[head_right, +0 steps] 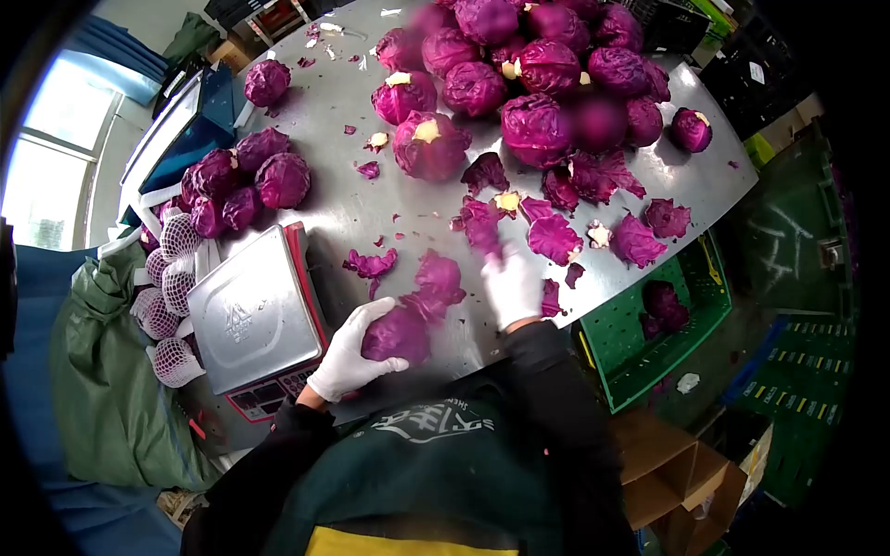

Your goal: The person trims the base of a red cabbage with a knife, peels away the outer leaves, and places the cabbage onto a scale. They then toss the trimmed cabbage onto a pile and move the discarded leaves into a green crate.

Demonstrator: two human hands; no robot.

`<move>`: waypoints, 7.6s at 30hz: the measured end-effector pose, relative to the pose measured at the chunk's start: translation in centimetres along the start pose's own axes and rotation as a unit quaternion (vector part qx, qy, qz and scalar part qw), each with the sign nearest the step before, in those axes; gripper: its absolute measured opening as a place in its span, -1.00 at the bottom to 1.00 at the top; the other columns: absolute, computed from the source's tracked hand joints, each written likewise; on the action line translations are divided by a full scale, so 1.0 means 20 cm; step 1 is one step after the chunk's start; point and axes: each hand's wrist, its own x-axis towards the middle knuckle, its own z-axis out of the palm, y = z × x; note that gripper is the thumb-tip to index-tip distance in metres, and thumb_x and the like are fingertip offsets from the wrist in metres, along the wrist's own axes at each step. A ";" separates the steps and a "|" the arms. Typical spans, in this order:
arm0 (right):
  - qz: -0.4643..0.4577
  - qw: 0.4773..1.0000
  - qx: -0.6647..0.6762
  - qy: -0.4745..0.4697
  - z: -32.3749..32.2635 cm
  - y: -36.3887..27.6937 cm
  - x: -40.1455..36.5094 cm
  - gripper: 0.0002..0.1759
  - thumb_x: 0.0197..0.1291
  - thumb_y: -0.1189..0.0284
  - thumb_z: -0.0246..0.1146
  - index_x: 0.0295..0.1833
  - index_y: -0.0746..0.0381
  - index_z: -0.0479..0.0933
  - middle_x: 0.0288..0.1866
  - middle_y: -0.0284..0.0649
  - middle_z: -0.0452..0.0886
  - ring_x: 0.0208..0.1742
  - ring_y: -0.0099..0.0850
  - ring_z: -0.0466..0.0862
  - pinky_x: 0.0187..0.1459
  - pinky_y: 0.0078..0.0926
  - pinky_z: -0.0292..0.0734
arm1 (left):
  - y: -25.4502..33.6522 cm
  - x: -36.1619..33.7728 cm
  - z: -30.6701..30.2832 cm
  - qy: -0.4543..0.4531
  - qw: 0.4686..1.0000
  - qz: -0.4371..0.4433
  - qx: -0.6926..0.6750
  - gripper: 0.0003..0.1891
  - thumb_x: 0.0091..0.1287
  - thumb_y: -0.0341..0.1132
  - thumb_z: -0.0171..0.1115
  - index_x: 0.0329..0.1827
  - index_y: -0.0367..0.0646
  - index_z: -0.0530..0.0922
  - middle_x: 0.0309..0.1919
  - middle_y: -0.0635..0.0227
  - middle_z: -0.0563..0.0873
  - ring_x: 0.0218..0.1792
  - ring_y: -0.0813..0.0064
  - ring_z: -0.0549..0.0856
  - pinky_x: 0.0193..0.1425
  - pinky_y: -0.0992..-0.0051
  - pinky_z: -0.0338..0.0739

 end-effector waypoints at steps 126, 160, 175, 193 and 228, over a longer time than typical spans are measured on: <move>-0.281 0.945 0.122 -0.110 -0.26 0.13 -0.31 -0.35 0.11 0.30 0.54 0.34 0.09 0.55 0.21 -0.32 0.52 0.19 -0.37 0.57 0.22 -0.49 0.48 | 0.21 0.35 0.28 -0.009 0.986 0.131 0.106 0.18 -0.21 -0.22 0.73 0.51 -0.27 0.17 0.32 0.02 0.44 0.41 0.04 0.40 0.49 0.15 0.30; -0.160 0.960 0.197 -0.116 -0.04 0.22 -0.25 -0.51 0.10 0.28 0.53 0.14 0.15 0.63 -0.01 -0.28 0.66 0.04 -0.35 0.67 0.16 -0.40 0.54 | 0.26 0.33 0.36 0.012 0.988 0.136 0.077 -0.02 -0.12 -0.37 0.61 0.46 -0.25 0.30 0.33 -0.03 0.41 0.39 -0.08 0.37 0.48 0.09 0.24; -0.102 0.936 0.332 -0.050 -0.08 0.37 -0.13 -0.46 0.28 0.31 0.43 0.32 0.22 0.51 -0.06 -0.34 0.68 -0.12 -0.58 0.64 0.02 -0.59 0.56 | 0.18 0.26 0.28 -0.026 0.984 0.103 0.146 0.06 -0.02 -0.23 0.63 0.55 -0.24 0.17 0.45 -0.07 0.31 0.49 -0.05 0.29 0.58 0.12 0.16; -0.093 0.911 0.399 0.040 0.05 0.35 -0.21 -0.72 0.38 0.23 0.29 0.00 0.20 0.66 -0.46 -0.26 0.69 -0.47 -0.40 0.67 -0.28 -0.46 0.59 | 0.30 0.26 0.21 -0.039 0.814 -0.122 -0.566 -0.22 0.10 -0.56 0.36 0.46 -0.17 0.29 0.38 0.17 0.44 0.43 0.20 0.42 0.52 0.21 0.31; -0.494 0.864 -0.028 0.086 -0.12 -0.13 -0.42 -0.62 0.21 0.49 0.35 0.16 0.11 0.64 -0.28 -0.21 0.66 -0.40 -0.28 0.67 -0.32 -0.43 0.55 | 0.25 0.17 0.12 -0.027 0.685 -0.130 -0.717 -0.17 0.11 -0.08 0.39 0.46 -0.19 0.32 0.33 0.05 0.51 0.33 0.07 0.51 0.48 0.16 0.36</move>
